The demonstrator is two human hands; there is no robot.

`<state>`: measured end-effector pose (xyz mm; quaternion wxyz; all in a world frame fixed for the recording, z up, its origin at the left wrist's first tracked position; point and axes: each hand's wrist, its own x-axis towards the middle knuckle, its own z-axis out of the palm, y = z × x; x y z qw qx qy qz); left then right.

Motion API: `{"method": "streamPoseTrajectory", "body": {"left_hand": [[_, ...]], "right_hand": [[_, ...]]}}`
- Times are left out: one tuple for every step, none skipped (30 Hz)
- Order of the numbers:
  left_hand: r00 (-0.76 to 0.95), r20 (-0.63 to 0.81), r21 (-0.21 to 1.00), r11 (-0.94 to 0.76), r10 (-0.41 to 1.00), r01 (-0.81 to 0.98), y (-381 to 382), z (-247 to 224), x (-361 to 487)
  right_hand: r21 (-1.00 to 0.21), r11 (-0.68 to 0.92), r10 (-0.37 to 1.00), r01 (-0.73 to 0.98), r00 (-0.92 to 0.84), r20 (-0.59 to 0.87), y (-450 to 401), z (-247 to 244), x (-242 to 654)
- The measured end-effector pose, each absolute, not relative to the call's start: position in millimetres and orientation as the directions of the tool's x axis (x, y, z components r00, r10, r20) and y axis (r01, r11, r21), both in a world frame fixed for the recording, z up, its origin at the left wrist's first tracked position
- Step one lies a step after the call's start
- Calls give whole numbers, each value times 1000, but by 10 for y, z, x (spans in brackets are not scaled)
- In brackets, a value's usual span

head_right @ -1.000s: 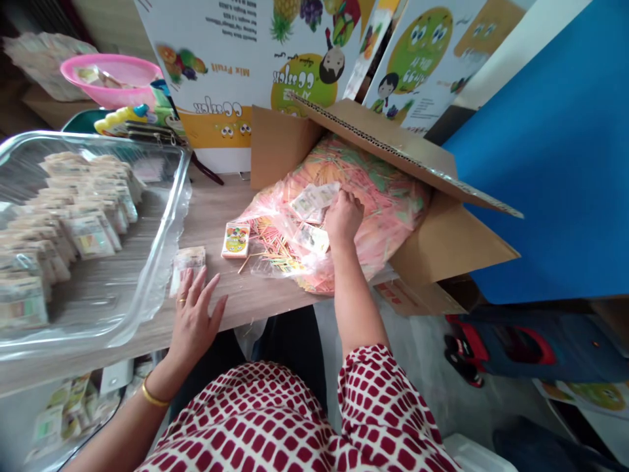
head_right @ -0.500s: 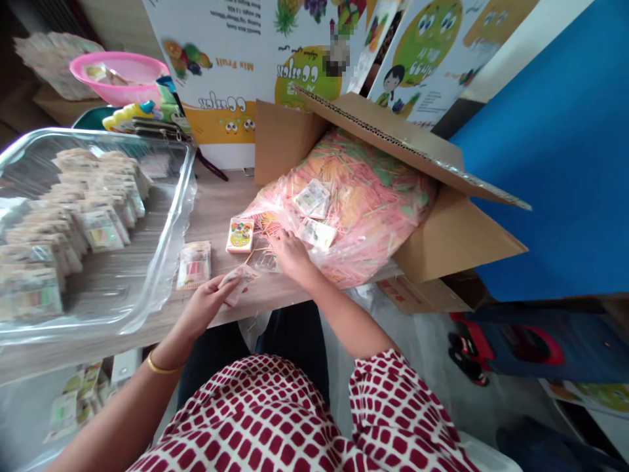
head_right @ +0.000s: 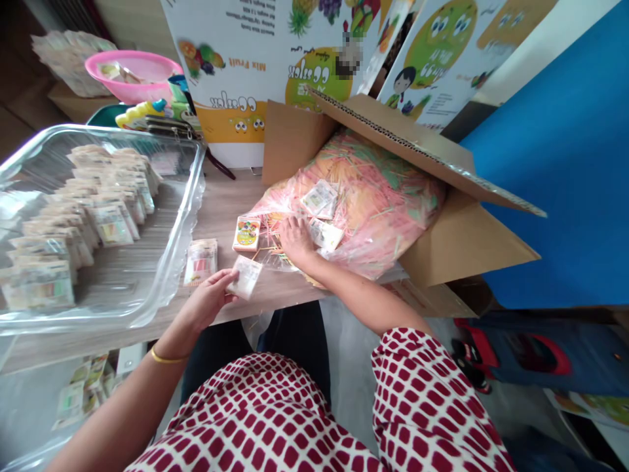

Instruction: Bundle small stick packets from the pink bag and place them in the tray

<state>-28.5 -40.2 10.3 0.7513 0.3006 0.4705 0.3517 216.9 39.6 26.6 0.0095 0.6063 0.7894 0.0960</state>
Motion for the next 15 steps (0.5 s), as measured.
{"method": "streamPoseTrajectory", "body": {"left_hand": [[306, -505, 778, 579, 807, -243, -391, 94, -285], [299, -511, 774, 583, 806, -247, -381, 87, -280], [289, -514, 769, 583, 807, -261, -372, 83, -272], [277, -513, 764, 579, 813, -285, -364, 82, -261], [265, -508, 758, 572, 819, -314, -358, 85, -248], [256, -504, 752, 565, 825, -340, -353, 93, -232], [253, -499, 746, 560, 829, -360, -348, 103, -216], [252, -497, 743, 557, 830, -371, -344, 115, -199], [253, -498, 740, 559, 829, -374, -338, 126, -181], [255, -502, 736, 563, 826, -375, -332, 135, -164], [255, -509, 731, 570, 822, -376, -324, 140, -147], [253, -515, 725, 574, 819, -380, -315, 143, -131], [252, -521, 717, 579, 815, -389, -304, 143, -116], [256, -527, 705, 585, 811, -401, -292, 140, -102], [259, -529, 695, 587, 808, -415, -280, 135, -89]], "right_hand": [[161, 251, 957, 955, -269, 106, 398, 253, 2174], [155, 248, 957, 956, -267, 118, 404, 242, 2176], [139, 236, 957, 962, -255, 135, 416, 235, 2175], [108, 220, 959, 969, -235, 156, 431, 235, 2173], [62, 200, 962, 978, -208, 177, 449, 242, 2169], [-4, 181, 964, 983, -177, 198, 469, 255, 2164], [-91, 166, 966, 982, -143, 213, 489, 274, 2158], [-199, 149, 970, 968, -104, 221, 509, 297, 2153], [-324, 133, 974, 937, -63, 217, 527, 321, 2147], [-457, 114, 980, 882, -25, 198, 543, 342, 2141], [-587, 92, 987, 804, 6, 163, 557, 357, 2134], [-706, 62, 993, 705, 29, 116, 569, 363, 2125], [-804, 23, 997, 595, 45, 62, 578, 357, 2116], [-874, -18, 999, 486, 52, 8, 584, 338, 2108], [-917, -57, 998, 395, 56, -39, 588, 308, 2100]]}}
